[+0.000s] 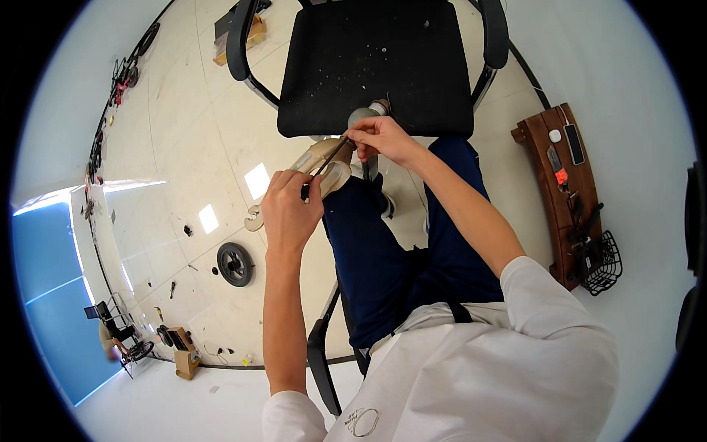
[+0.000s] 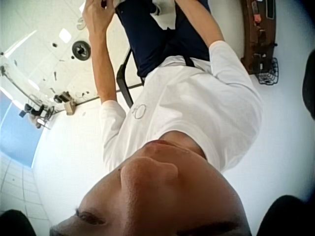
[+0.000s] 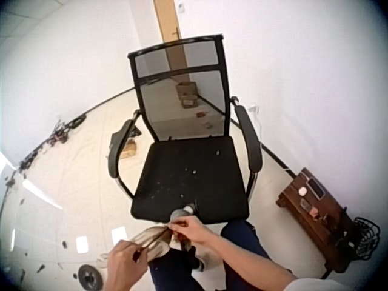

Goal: The person assembles a bicycle fork by inserting a black cable into the brake assembly and tightening screws with a screwdriver. The person repeatedly adjusts the cable and rotates the fork to access different fasteners.

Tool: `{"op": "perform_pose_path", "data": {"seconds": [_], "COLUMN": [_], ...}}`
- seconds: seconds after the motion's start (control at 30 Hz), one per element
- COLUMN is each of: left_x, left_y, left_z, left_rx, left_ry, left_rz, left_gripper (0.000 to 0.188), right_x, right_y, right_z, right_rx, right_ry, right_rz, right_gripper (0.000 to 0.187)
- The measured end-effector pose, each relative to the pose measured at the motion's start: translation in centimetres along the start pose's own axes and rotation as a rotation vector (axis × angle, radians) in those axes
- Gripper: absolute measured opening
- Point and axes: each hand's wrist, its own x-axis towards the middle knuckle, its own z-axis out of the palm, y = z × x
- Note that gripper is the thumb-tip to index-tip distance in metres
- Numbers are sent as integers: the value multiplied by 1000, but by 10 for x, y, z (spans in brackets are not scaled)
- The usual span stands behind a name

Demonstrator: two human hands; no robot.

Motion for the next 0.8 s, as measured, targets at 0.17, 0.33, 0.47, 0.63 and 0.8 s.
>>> {"op": "perform_pose_path", "data": {"seconds": [0.17, 0.33, 0.47, 0.63, 0.8], "left_x": [0, 1, 3, 0, -2], "left_y": [1, 1, -1, -5, 0], "left_z": [-2, -5, -4, 0, -1], "left_rx": [-31, -44, -36, -32, -75], "left_ry": [3, -57, -86, -27, 10], "left_rz": [-26, -44, -65, -37, -39], "left_gripper": [8, 10, 13, 12, 11], "right_x": [0, 6, 10, 17, 8], "right_y": [-17, -23, -39, -47, -58], "right_z": [4, -3, -3, -7, -4], "right_rx": [-49, -67, -119, -228, -371], "right_ry": [-40, -80, -86, -141, -136], "right_rz": [100, 241, 336, 406, 232], "right_gripper": [27, 30, 32, 34, 28]}}
